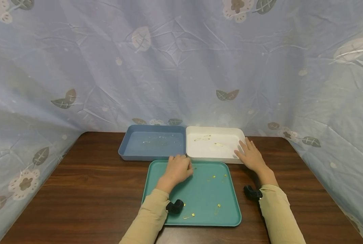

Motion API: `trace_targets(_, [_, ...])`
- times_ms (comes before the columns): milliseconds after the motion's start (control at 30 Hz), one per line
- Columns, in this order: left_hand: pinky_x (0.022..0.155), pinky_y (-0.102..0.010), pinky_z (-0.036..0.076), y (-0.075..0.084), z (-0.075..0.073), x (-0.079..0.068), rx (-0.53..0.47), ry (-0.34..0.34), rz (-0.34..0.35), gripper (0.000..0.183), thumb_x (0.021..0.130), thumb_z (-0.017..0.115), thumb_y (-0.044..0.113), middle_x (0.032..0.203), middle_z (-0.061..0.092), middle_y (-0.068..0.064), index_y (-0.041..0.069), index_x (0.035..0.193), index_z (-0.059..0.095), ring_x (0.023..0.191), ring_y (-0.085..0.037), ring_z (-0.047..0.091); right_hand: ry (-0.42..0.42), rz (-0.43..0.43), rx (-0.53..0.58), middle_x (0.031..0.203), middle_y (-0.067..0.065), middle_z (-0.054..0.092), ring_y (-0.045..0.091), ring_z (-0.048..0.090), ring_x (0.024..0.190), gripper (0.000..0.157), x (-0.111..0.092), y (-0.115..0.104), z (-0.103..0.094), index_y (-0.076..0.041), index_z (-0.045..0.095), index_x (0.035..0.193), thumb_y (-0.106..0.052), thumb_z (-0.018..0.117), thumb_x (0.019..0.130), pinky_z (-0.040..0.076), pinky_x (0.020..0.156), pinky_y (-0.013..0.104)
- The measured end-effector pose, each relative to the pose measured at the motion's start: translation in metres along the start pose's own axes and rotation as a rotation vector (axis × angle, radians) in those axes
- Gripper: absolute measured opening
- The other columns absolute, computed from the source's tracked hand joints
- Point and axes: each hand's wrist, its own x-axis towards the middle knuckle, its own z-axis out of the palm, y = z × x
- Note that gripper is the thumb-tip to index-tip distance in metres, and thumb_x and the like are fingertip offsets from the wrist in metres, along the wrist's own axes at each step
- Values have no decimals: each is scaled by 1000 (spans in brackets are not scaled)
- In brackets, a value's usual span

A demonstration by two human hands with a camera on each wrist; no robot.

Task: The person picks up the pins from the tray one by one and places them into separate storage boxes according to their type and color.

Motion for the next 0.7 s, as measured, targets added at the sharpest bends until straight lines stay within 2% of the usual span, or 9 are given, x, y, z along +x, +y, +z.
trace_targets(233, [66, -29, 23, 2, -4, 1, -21, 82, 18, 17, 87, 63, 16, 70, 52, 3, 18, 72, 58, 63, -14, 36, 6, -3, -10, 160, 30, 6, 56, 6, 144, 71, 2, 2, 2, 0, 23, 153, -48, 37, 103, 12, 112, 72])
trace_targets(533, [69, -31, 27, -1, -8, 6, -67, 110, 4, 11, 89, 63, 16, 78, 59, 3, 17, 78, 63, 68, -14, 42, 10, 7, -8, 161, 29, 7, 53, 6, 146, 71, 3, 1, 2, -1, 23, 154, -48, 38, 102, 12, 111, 73])
trace_targets(700, [69, -31, 27, -1, -12, 10, -63, 131, 0, 14, 92, 60, 15, 77, 57, 3, 16, 78, 61, 68, -14, 42, 17, 9, -12, 161, 28, 7, 52, 7, 146, 71, 2, 2, 2, -1, 25, 153, -49, 38, 102, 13, 111, 73])
